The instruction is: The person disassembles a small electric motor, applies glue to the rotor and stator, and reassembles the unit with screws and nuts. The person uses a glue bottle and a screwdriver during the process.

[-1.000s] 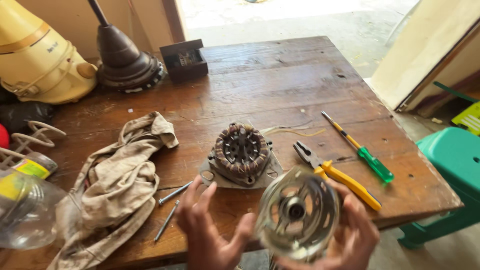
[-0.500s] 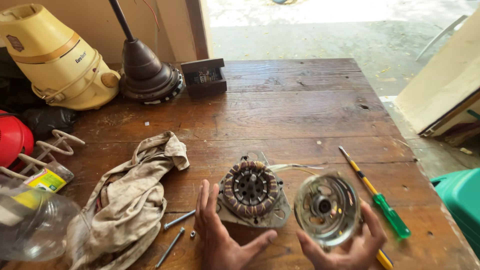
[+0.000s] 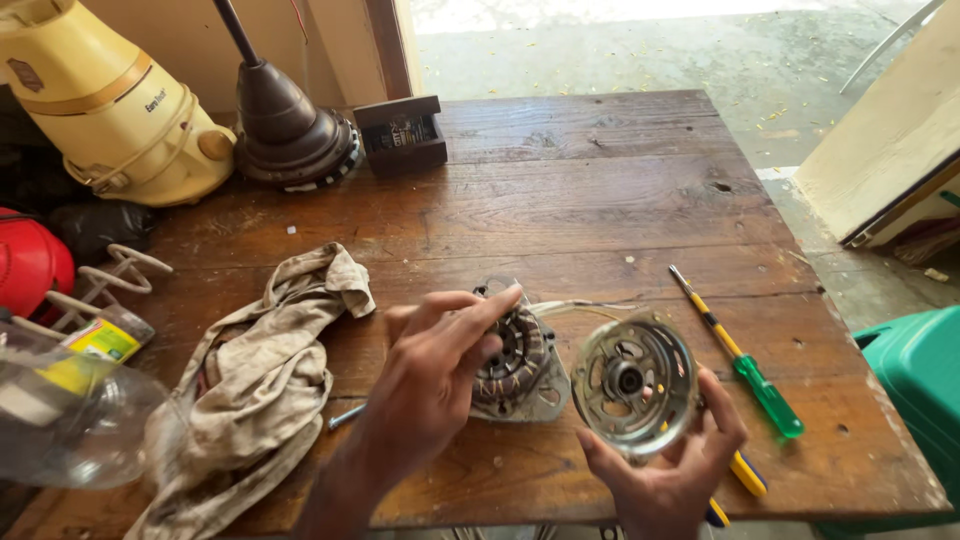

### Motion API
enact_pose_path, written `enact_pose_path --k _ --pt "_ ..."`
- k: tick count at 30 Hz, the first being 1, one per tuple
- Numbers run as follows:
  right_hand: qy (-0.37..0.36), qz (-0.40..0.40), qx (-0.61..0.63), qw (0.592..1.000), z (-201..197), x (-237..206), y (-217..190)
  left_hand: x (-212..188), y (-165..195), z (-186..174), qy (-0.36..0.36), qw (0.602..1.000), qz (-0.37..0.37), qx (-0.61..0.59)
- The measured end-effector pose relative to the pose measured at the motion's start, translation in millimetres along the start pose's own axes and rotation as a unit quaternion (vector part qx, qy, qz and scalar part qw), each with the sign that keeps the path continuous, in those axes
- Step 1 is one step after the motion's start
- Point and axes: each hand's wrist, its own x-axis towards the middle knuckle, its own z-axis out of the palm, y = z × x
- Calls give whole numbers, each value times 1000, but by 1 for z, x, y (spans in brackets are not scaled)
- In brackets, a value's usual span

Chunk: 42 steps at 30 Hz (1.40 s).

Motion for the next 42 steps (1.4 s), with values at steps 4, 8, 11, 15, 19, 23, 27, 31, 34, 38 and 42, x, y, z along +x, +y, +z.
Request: enact_pose_path --k 4,8,11,15,19,23,27,31,34,38,42 --pt "-11 -2 -53 999 1 4 -8 14 1 -5 -71 992 -54 -94" --pt "-10 -2 -39 999 3 7 -11 17 3 -6 -18 1000 17 -6" --pt "-14 -3 -34 999 4 6 -11 16 -1 -5 -28 999 -11 23" --pt "-11 -16 -44 999 4 6 -12 16 -5 -1 -19 998 -56 -12" --pt "-11 -21 -52 998 5 7 -15 15 -3 0 25 997 -71 -31" --pt "-11 -20 -49 999 6 8 -19 17 1 1 87 993 -25 74" --pt "-21 -30 -61 997 5 9 -21 21 1 0 31 995 -63 74" --pt "-25 -26 -61 997 6 8 -22 17 3 -4 28 999 0 44" --pt "-23 -27 -66 997 7 8 -22 12 6 -6 -15 1000 -26 6" --pt "-32 -39 -60 997 6 8 -22 13 5 -7 -46 998 -42 -19" --pt "-31 -41 -77 996 5 8 -23 15 6 -5 -12 999 -45 20"
